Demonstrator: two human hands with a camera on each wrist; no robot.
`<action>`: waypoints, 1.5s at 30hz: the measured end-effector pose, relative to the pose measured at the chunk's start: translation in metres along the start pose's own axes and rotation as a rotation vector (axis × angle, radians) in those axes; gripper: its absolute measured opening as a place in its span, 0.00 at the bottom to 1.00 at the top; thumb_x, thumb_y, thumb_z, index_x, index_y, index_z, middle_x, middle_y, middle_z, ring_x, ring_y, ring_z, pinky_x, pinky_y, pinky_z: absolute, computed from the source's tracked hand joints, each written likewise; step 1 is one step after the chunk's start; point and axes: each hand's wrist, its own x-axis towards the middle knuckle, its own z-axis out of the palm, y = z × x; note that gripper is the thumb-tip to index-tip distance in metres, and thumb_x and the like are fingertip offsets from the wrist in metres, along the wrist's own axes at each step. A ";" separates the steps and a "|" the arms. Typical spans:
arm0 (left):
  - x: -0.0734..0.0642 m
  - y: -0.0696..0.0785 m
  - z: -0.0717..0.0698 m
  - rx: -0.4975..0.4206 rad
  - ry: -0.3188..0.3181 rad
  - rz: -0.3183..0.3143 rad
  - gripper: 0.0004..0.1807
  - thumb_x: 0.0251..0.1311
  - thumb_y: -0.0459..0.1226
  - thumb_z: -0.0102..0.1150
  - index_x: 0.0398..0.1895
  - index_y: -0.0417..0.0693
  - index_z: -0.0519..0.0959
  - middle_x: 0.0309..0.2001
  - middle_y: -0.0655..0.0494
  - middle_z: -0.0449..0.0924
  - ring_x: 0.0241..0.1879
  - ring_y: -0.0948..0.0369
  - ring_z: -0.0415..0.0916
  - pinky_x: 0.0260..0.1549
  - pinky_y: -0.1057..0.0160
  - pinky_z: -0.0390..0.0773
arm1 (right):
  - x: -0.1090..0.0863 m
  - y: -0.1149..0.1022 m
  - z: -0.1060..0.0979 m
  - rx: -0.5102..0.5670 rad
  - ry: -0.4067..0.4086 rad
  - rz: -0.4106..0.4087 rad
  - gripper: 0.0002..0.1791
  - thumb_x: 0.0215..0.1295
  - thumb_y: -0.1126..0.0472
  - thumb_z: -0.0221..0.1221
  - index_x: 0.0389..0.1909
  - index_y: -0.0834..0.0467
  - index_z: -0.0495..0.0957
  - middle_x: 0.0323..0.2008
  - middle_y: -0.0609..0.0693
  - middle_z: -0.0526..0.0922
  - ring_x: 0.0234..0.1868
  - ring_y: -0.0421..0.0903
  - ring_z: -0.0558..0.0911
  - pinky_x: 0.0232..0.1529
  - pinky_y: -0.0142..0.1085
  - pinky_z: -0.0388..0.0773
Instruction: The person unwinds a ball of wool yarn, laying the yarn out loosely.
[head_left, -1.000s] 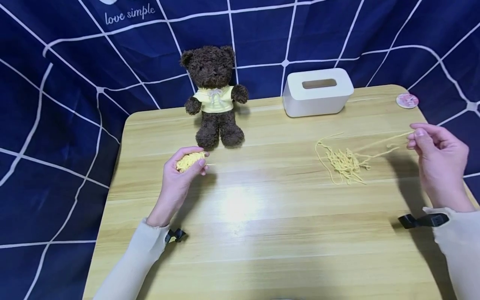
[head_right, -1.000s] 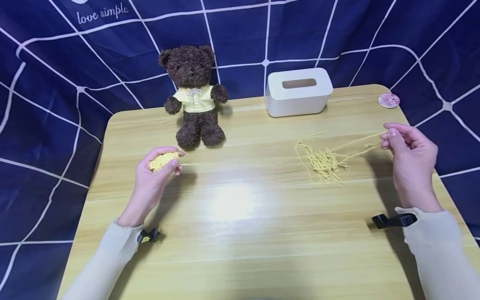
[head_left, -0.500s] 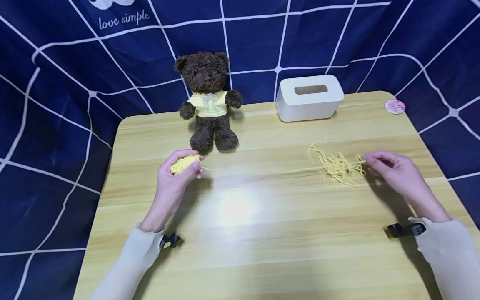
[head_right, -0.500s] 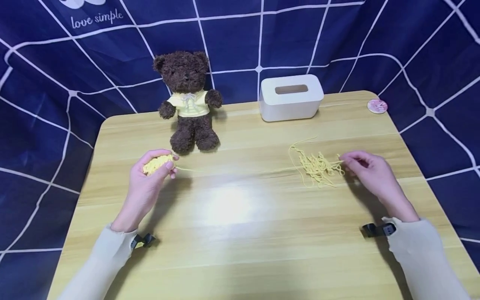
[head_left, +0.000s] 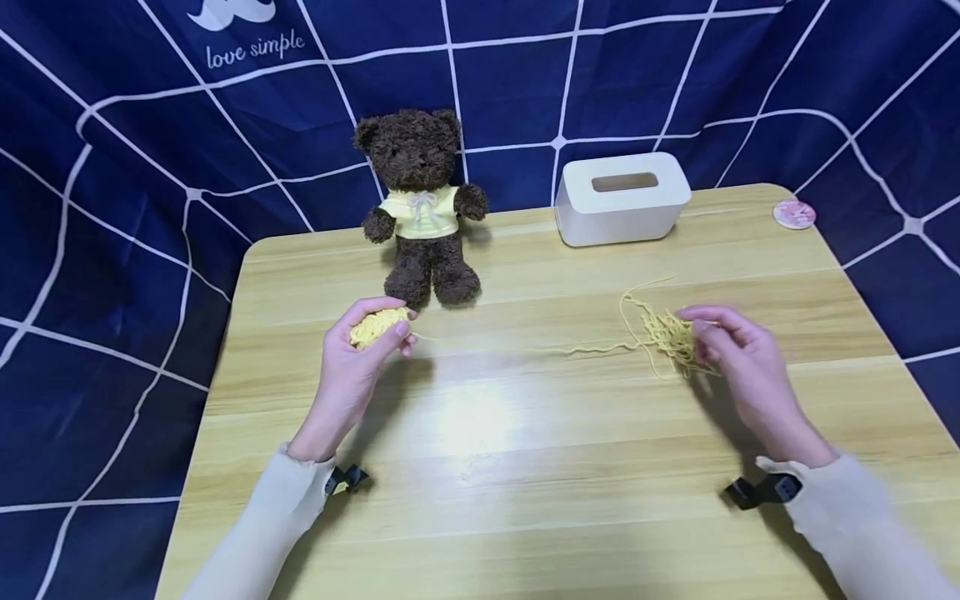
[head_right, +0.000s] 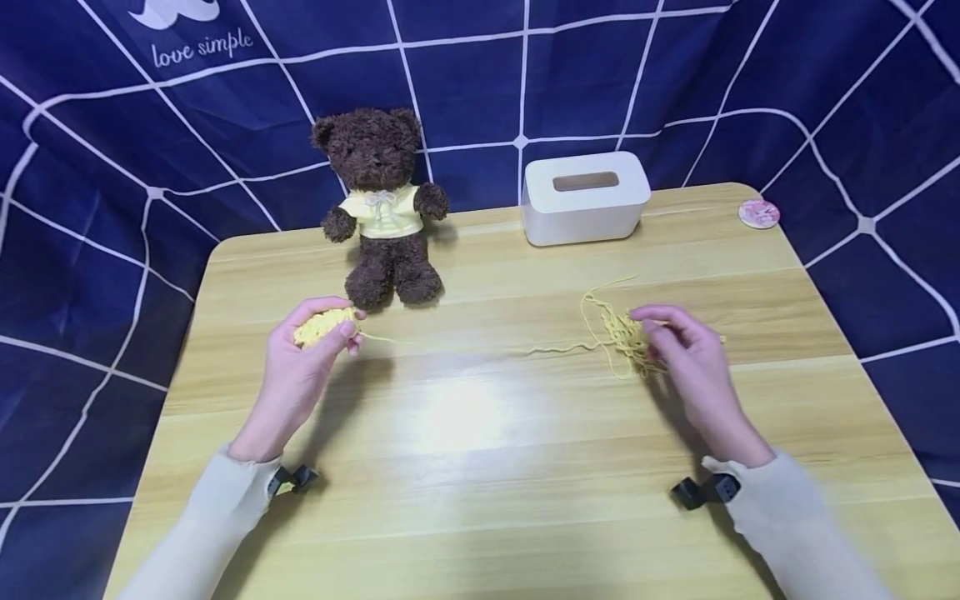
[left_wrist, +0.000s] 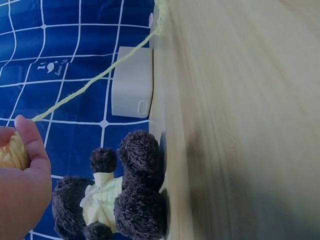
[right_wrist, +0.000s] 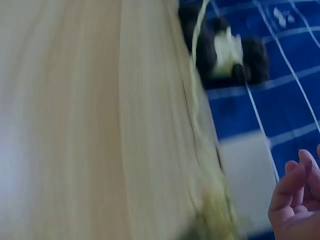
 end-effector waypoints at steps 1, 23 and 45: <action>0.000 0.000 0.000 0.000 -0.004 -0.001 0.17 0.69 0.19 0.64 0.60 0.27 0.79 0.52 0.34 0.86 0.37 0.54 0.86 0.40 0.60 0.92 | -0.001 0.001 0.009 0.025 -0.049 0.027 0.12 0.82 0.68 0.59 0.59 0.65 0.85 0.34 0.47 0.81 0.33 0.41 0.79 0.32 0.27 0.80; 0.001 0.002 0.001 0.028 -0.020 -0.051 0.17 0.69 0.19 0.64 0.60 0.29 0.80 0.51 0.35 0.86 0.38 0.55 0.87 0.42 0.61 0.91 | 0.015 0.023 0.133 -0.116 -0.704 0.222 0.21 0.84 0.62 0.58 0.68 0.70 0.76 0.55 0.69 0.84 0.40 0.52 0.85 0.42 0.36 0.89; -0.003 -0.005 -0.009 0.060 -0.072 -0.055 0.18 0.70 0.23 0.67 0.61 0.30 0.81 0.55 0.31 0.84 0.39 0.52 0.86 0.43 0.59 0.92 | 0.033 -0.015 0.027 0.385 -0.014 -0.092 0.07 0.79 0.73 0.61 0.45 0.77 0.82 0.32 0.55 0.83 0.32 0.43 0.80 0.32 0.26 0.84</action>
